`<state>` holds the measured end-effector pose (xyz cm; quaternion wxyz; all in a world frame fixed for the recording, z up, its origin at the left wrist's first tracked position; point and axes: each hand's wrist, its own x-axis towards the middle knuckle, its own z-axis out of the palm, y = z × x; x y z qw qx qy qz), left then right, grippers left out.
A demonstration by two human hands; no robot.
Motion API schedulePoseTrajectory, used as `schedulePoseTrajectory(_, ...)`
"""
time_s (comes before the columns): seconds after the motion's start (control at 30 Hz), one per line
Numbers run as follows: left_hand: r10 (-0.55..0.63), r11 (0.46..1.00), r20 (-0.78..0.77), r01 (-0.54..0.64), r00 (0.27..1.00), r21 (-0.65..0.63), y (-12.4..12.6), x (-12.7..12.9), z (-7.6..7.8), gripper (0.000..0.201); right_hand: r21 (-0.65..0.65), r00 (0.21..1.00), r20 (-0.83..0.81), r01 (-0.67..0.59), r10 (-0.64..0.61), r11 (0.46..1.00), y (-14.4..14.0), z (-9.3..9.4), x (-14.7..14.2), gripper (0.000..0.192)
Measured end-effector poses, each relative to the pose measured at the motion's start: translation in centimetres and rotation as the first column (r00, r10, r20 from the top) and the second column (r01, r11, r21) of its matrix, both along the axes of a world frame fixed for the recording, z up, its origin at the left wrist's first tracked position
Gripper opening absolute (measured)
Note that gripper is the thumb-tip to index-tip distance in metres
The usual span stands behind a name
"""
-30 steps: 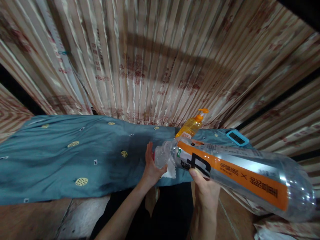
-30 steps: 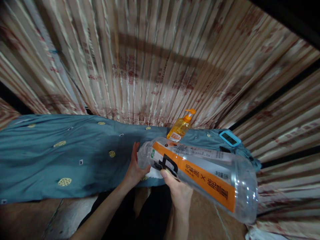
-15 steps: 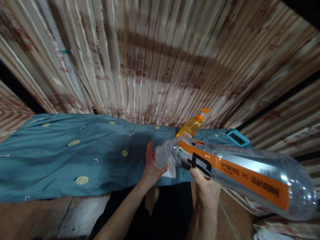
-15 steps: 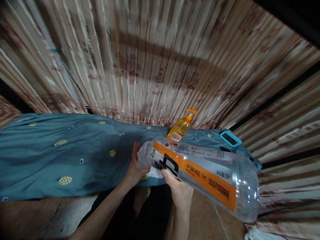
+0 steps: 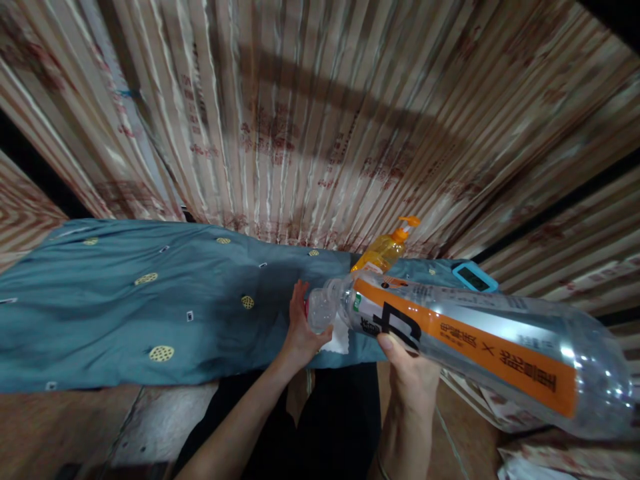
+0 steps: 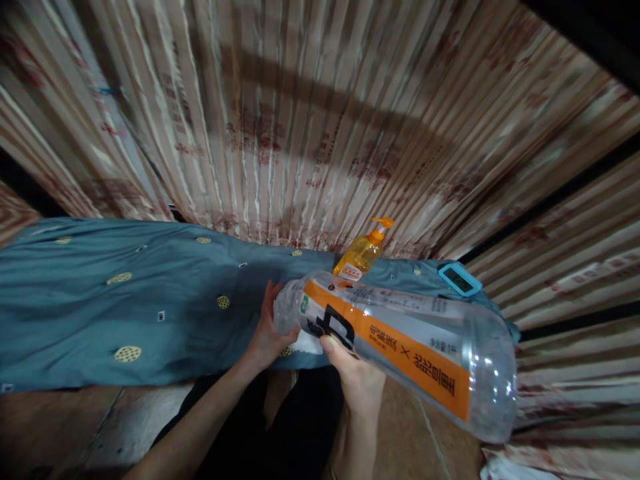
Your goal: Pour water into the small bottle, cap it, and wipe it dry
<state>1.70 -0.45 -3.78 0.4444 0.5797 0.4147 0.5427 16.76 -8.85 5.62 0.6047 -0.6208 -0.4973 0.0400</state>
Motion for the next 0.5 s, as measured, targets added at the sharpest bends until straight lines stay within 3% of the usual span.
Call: schedulePoseTrajectory(0.5, -0.027, 0.999, -0.041, 0.027, 0.999, 0.016, 0.00, -0.39, 0.38, 0.111, -0.008, 0.999, 0.037, -0.027, 0.027, 1.000, 0.19, 0.38, 0.22, 0.039)
